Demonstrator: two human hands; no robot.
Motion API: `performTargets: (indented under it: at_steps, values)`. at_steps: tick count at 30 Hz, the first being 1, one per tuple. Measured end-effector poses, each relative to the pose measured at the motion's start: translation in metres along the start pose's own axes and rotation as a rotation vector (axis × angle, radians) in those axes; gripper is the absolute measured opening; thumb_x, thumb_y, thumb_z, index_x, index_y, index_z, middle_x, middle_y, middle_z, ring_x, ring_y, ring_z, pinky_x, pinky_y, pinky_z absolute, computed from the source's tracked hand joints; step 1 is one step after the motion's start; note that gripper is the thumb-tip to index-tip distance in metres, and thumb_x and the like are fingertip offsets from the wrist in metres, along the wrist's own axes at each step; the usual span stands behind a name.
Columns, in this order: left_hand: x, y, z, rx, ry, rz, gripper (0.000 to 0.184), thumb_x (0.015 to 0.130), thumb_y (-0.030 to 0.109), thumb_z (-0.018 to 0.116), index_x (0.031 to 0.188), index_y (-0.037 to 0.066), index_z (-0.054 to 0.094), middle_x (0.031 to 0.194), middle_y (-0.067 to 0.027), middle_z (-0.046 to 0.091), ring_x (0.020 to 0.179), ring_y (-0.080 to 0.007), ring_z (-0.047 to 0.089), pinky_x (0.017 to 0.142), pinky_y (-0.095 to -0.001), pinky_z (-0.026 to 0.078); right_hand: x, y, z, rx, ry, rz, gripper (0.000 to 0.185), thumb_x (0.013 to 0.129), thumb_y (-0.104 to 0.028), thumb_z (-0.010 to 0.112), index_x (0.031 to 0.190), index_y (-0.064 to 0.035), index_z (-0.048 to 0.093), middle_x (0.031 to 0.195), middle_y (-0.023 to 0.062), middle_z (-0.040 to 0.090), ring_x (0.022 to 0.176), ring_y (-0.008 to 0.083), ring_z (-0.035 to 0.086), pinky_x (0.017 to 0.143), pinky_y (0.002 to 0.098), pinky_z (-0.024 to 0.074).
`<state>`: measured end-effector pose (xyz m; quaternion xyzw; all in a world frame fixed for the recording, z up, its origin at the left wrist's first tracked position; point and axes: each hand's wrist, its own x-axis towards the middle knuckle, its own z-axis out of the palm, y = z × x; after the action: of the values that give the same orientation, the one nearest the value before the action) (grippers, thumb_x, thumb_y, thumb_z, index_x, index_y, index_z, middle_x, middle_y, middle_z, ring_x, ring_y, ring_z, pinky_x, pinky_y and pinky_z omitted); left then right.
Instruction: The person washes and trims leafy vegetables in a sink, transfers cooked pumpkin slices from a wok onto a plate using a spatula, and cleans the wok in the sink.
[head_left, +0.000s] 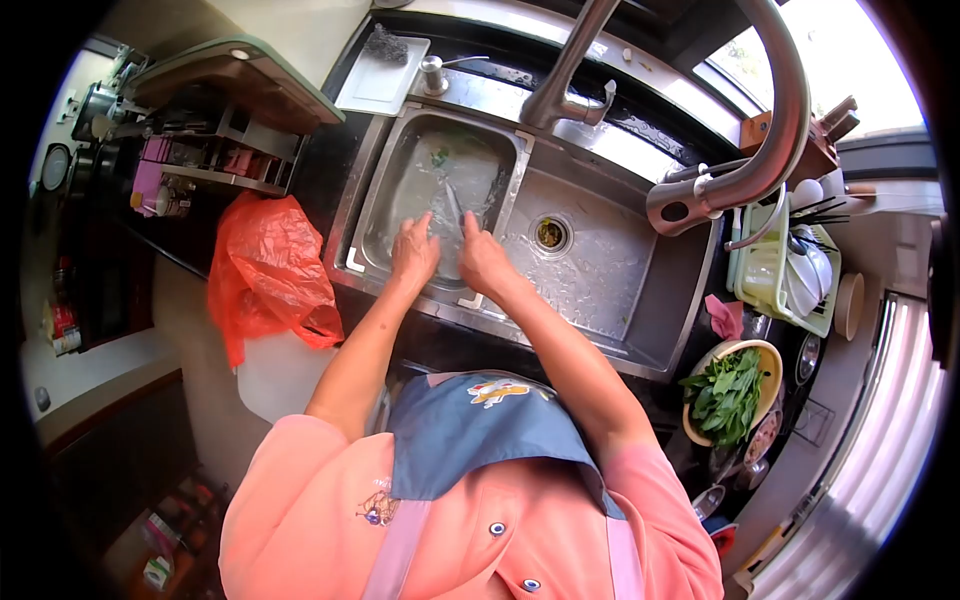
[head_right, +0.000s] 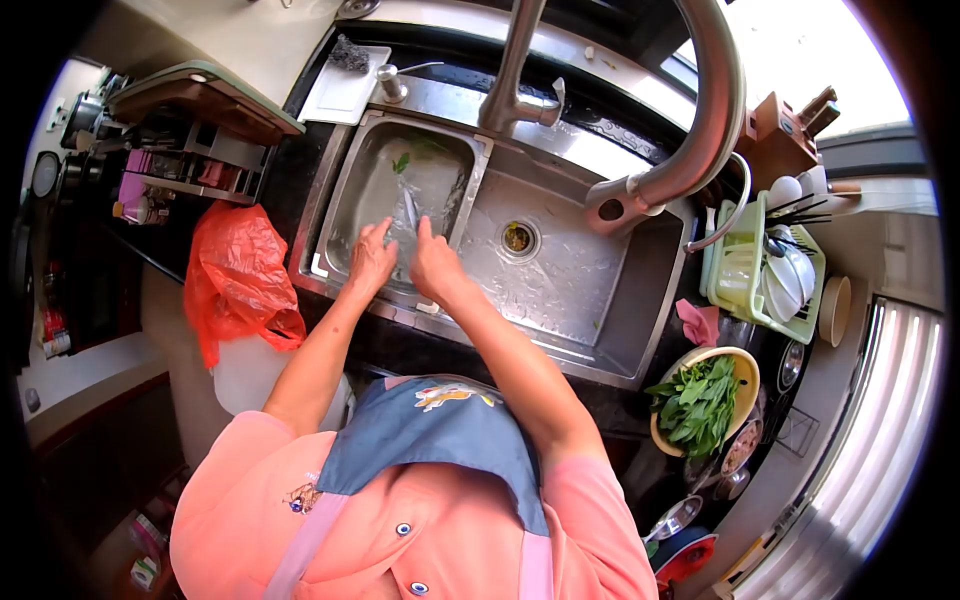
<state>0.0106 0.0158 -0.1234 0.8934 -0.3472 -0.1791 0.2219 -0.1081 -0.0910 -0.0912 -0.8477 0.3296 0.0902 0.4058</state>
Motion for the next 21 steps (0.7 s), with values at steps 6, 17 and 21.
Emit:
performTargets:
  at_steps: [6, 17, 21]
  values:
    - [-0.052, 0.011, -0.067, 0.239, -0.072, 0.087, 0.062, 0.087, 0.027, 0.071, 0.142, 0.005, 0.052, 0.156, -0.0234, 0.034, 0.145, -0.0474, 0.028, 0.116, -0.0573, 0.027, 0.04, -0.007, 0.045, -0.231, -0.073, 0.014, 0.041, 0.094, -0.018, 0.054, 0.125, 0.0086, 0.051, 0.102, 0.027, 0.068, 0.096, 0.04, 0.07, 0.08, 0.0457, 0.0583]
    - [-0.132, 0.013, -0.048, 0.288, -0.229, 0.337, 0.122, 0.071, 0.061, 0.078, 0.159, 0.004, 0.015, 0.165, -0.0251, 0.007, 0.153, -0.0413, 0.004, 0.122, -0.0562, 0.007, -0.154, 0.017, -0.151, -0.227, 0.197, 0.081, 0.02, 0.094, -0.021, 0.055, 0.101, -0.0031, 0.061, 0.08, 0.0212, 0.068, 0.082, 0.0426, 0.068, 0.072, 0.0554, 0.0526]
    - [-0.107, 0.058, -0.003, 0.212, -0.187, 0.48, 0.109, 0.081, 0.059, 0.07, 0.159, 0.006, 0.015, 0.165, -0.0233, 0.007, 0.153, -0.04, 0.005, 0.122, -0.0562, 0.008, -0.231, 0.041, -0.214, -0.433, 0.276, 0.291, 0.02, 0.096, -0.021, 0.053, 0.103, -0.0056, 0.063, 0.086, 0.0189, 0.071, 0.084, 0.0394, 0.07, 0.072, 0.0522, 0.0549]
